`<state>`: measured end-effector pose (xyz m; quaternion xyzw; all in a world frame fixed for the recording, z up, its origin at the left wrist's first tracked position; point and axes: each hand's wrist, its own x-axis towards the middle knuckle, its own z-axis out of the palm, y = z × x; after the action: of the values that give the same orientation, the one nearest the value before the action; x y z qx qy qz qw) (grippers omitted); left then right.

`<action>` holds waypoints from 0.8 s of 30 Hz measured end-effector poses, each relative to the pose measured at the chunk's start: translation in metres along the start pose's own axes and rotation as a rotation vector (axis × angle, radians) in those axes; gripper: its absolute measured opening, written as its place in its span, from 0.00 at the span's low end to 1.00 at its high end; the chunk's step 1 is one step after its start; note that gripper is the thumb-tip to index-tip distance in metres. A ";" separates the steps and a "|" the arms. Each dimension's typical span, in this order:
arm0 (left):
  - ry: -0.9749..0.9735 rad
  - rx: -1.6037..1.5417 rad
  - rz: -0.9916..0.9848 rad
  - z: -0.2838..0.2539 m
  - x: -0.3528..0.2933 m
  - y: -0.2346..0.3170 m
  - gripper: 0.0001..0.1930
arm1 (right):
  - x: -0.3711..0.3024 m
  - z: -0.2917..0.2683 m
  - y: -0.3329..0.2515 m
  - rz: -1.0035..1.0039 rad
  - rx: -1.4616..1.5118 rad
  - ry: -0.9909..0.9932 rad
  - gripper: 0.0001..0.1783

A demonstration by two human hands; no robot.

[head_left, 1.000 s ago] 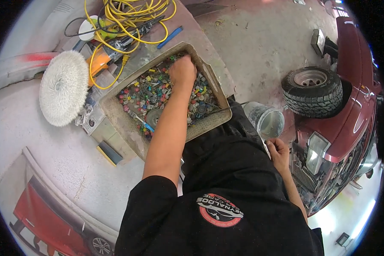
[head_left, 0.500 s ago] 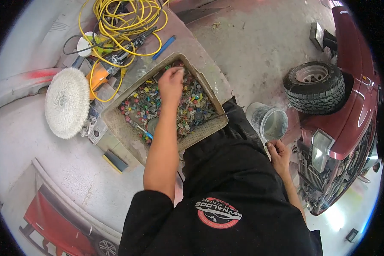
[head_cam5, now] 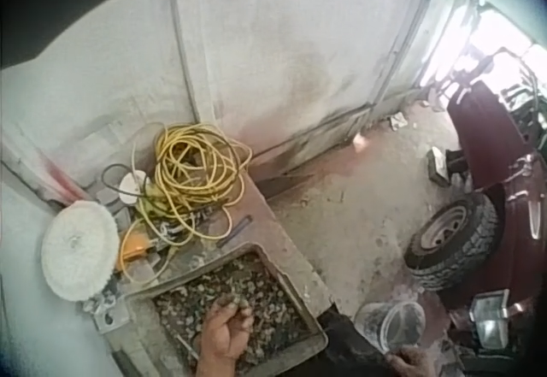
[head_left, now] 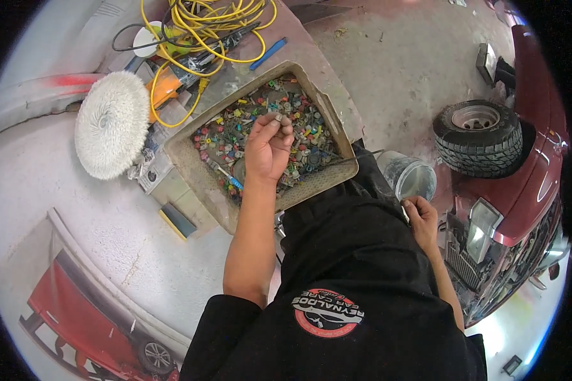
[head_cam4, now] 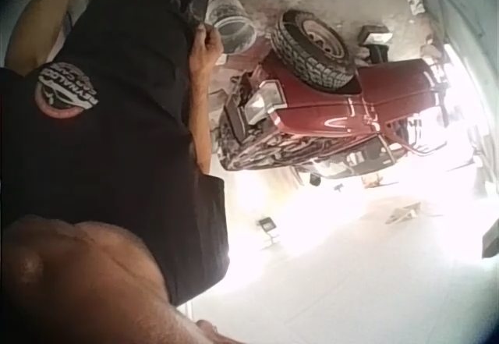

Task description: The recorder inspects a car engine and then uses a utility knife to modify or clean small plastic clips from a parts bin.

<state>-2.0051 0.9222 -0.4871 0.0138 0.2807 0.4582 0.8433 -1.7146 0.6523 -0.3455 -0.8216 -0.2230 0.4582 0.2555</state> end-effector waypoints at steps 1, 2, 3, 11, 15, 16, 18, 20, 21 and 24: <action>-0.001 -0.005 0.002 -0.001 -0.001 0.001 0.08 | 0.000 0.000 -0.001 -0.003 -0.005 0.001 0.12; -0.010 0.037 0.022 -0.001 -0.002 0.003 0.09 | -0.001 0.001 -0.001 0.001 -0.015 -0.002 0.11; -0.018 0.079 0.041 -0.002 -0.003 0.006 0.09 | -0.002 0.002 -0.002 0.005 -0.025 -0.004 0.11; 0.021 0.152 0.047 0.005 -0.017 0.024 0.11 | -0.005 0.013 -0.011 -0.007 -0.030 -0.001 0.12; 0.035 0.103 0.053 0.000 -0.023 0.026 0.10 | -0.002 0.018 -0.009 -0.010 -0.014 -0.008 0.12; 0.036 0.105 0.054 0.000 -0.025 0.026 0.10 | 0.000 0.021 -0.012 -0.011 -0.013 -0.010 0.12; -0.022 0.009 0.066 -0.001 -0.029 0.027 0.11 | 0.002 0.027 -0.021 -0.049 -0.040 -0.020 0.12; -0.052 -0.028 0.066 0.003 -0.034 0.032 0.11 | 0.003 0.032 -0.031 -0.077 -0.075 -0.018 0.12; -0.083 -0.066 0.065 0.005 -0.036 0.034 0.11 | 0.003 0.034 -0.033 -0.104 -0.112 -0.016 0.13; -0.169 -0.107 0.055 0.011 -0.041 0.041 0.10 | 0.004 0.038 -0.031 -0.119 -0.111 -0.011 0.13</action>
<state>-2.0481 0.9166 -0.4481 0.0149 0.1831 0.4928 0.8505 -1.7494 0.6861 -0.3456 -0.8174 -0.2978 0.4335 0.2352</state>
